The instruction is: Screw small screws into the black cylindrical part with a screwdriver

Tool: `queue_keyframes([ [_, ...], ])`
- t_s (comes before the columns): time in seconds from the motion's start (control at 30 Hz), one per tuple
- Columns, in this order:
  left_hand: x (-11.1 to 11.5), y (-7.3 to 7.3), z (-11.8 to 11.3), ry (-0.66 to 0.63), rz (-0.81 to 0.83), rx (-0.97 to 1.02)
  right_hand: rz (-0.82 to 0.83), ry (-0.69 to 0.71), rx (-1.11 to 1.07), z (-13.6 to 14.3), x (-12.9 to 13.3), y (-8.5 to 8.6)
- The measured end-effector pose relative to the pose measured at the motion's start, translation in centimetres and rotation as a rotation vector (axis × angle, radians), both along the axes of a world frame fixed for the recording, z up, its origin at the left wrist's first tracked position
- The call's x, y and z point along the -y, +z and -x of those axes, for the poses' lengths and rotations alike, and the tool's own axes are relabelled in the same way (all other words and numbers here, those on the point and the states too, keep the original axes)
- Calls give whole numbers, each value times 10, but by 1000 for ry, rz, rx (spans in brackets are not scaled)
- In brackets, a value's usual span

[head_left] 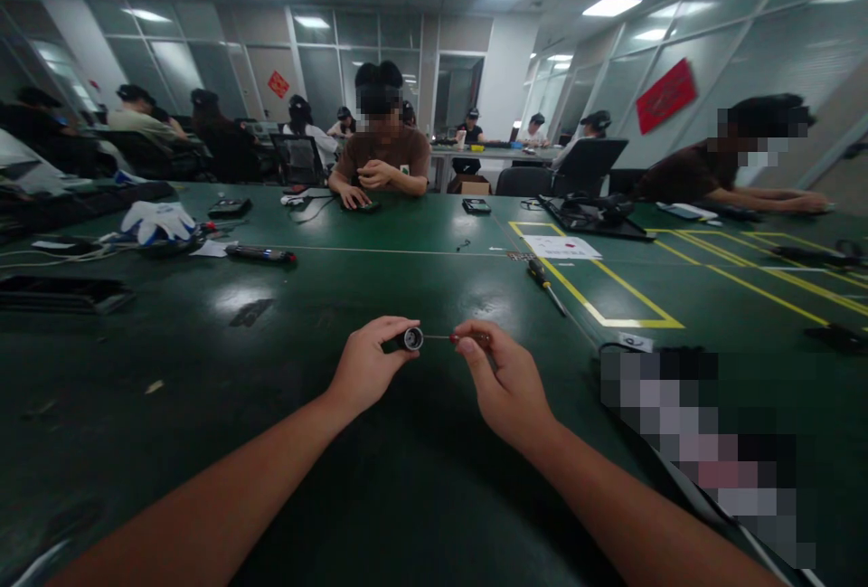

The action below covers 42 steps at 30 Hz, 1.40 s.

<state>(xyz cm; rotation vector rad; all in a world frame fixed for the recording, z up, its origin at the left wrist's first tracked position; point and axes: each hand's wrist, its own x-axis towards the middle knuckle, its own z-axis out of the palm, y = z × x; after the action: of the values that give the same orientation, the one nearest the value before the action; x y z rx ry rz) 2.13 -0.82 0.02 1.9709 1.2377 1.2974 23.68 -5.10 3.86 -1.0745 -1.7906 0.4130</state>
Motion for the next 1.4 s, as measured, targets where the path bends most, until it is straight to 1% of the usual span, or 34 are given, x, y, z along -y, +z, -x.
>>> queue_keyframes([
  [0.17, 0, -3, 1, -12, 6, 15, -28, 20, 89, 4, 2, 4],
  [0.23, -1, -4, 1, -13, -1, 14, -50, 35, 101, 4, 3, 6],
  [0.33, -2, -5, 1, -2, -12, 5, -42, 39, 113, 4, 3, 5],
  [0.43, -3, -3, 1, 9, -8, -3, -11, 26, 91, 2, 1, 2],
  [0.57, -2, -1, 0, 21, -9, -5, 9, 11, 9, 1, 1, 1],
  [0.7, -2, -2, 0, 16, -2, -3, 22, 54, 55, 3, 3, 3],
  [0.87, -2, -2, 1, 31, 5, 2, 0, 76, 97, 4, 4, 4],
  [0.97, -2, -1, 1, 30, -10, 1, -3, 101, 91, 3, 4, 3],
  [1.1, 0, 1, -1, 34, -8, -16, 36, 70, 49, 3, 3, 2],
  [1.23, 0, 3, -1, 41, -10, -21, 37, 34, -10, 2, 2, 0],
  [1.4, 1, 1, -1, 29, -21, -15, 26, 55, 59, 4, 3, 2],
])
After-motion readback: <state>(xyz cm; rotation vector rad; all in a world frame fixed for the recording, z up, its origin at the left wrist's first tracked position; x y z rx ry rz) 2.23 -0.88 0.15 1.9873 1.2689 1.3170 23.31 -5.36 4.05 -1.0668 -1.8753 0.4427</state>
